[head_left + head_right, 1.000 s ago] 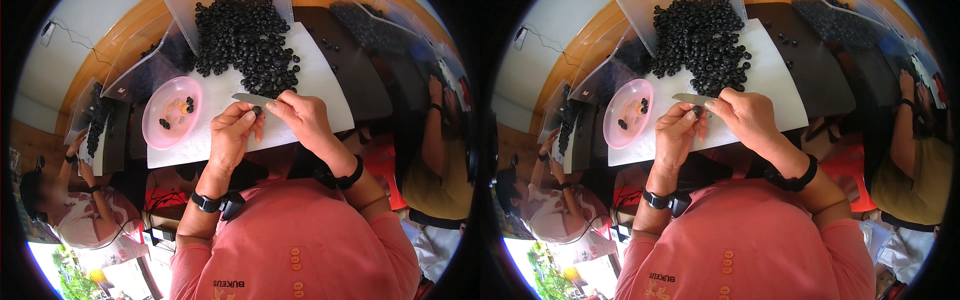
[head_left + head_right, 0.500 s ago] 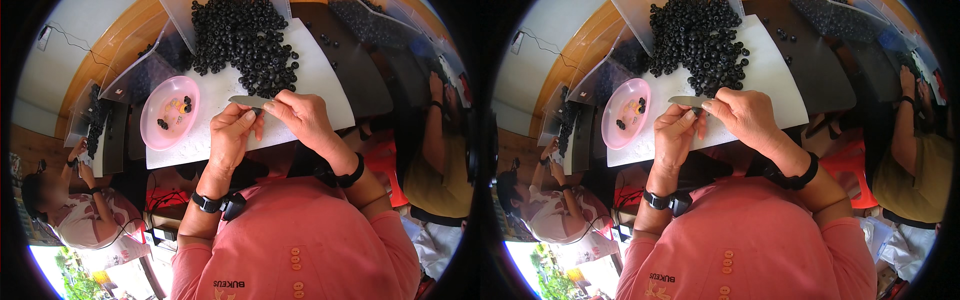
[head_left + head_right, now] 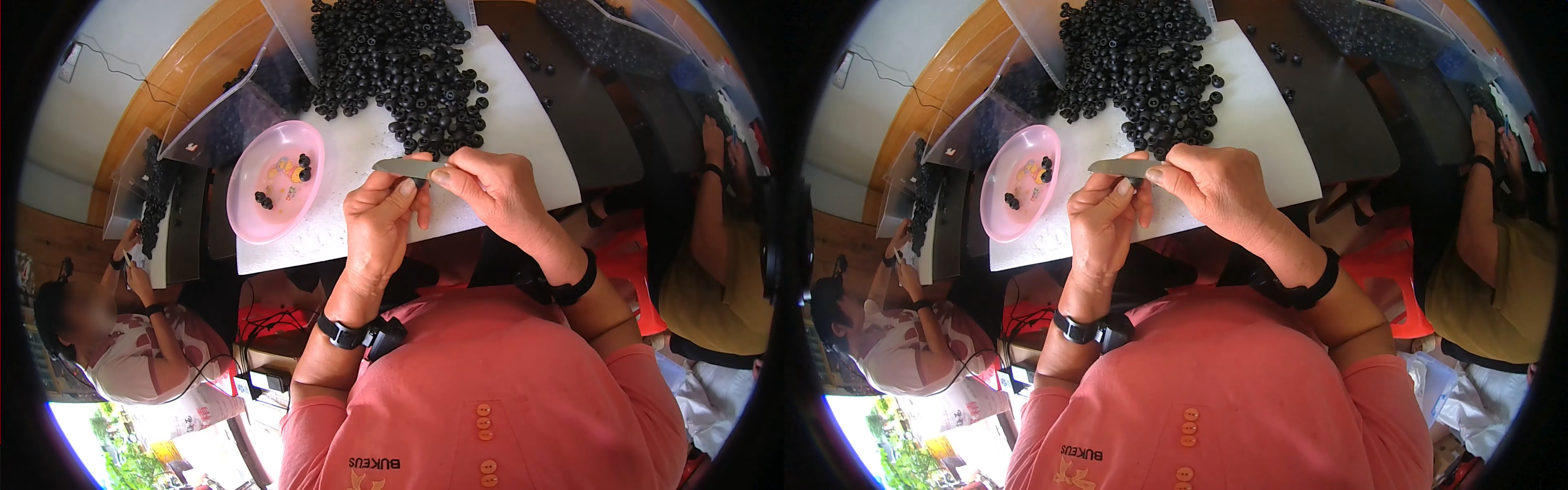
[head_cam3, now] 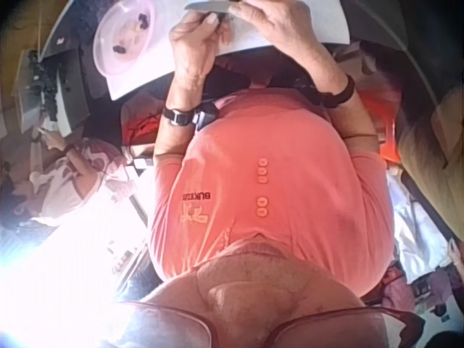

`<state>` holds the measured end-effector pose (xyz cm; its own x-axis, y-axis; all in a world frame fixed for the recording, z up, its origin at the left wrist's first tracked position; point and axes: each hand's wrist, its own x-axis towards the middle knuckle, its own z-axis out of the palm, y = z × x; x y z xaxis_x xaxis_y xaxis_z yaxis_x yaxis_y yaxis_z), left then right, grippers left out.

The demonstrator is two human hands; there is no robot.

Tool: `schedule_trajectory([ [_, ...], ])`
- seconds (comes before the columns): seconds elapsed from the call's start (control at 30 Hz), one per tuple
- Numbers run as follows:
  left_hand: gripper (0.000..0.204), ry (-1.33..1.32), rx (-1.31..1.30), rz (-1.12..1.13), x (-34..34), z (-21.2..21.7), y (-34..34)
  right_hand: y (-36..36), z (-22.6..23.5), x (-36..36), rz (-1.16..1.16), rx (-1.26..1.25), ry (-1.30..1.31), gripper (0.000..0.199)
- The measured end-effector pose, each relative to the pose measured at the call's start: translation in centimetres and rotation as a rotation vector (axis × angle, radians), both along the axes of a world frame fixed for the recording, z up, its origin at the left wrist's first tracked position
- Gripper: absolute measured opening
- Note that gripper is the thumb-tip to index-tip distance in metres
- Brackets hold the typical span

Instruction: Using a small knife to manually process or trim small black components at a workstation.

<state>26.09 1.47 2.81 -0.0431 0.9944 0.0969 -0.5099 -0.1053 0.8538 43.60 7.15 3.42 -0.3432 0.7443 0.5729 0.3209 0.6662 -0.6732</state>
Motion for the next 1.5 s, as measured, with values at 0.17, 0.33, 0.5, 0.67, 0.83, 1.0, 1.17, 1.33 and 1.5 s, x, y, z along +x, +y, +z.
schedule_trajectory([
  [0.17,0.024,0.013,0.017,0.027,0.0,-0.3,0.0,-0.1,-0.2,-0.2,0.006,0.074,-0.002,0.035],
  [0.33,0.023,0.052,-0.022,0.058,-0.5,1.4,-0.5,-0.6,0.1,0.2,0.084,-0.184,0.174,0.022],
  [0.5,0.022,0.804,0.233,0.591,-5.5,4.9,-1.2,-0.2,-0.5,1.1,0.145,-0.246,0.329,0.028],
  [0.67,0.022,1.382,0.325,0.797,-9.8,5.3,-0.9,-0.3,-0.8,1.0,0.162,-0.260,0.352,0.027],
  [0.83,0.019,1.379,0.429,0.443,-5.0,3.3,0.0,-0.1,-1.1,1.0,0.170,-0.256,0.387,0.028],
  [1.0,0.024,1.535,0.530,0.340,-2.5,2.3,2.1,0.1,-1.7,1.1,0.179,-0.271,0.397,0.029],
  [1.17,0.022,1.665,0.467,0.394,-2.7,1.0,3.7,-0.1,-1.1,1.1,0.165,-0.250,0.396,0.029],
  [1.33,0.020,1.463,0.424,0.431,-2.6,0.6,3.4,-0.2,-0.1,0.9,0.117,-0.355,0.358,0.033],
  [1.5,0.019,0.717,0.073,0.155,-2.2,1.6,1.3,0.0,-0.4,0.4,0.051,-0.283,0.266,0.036],
])
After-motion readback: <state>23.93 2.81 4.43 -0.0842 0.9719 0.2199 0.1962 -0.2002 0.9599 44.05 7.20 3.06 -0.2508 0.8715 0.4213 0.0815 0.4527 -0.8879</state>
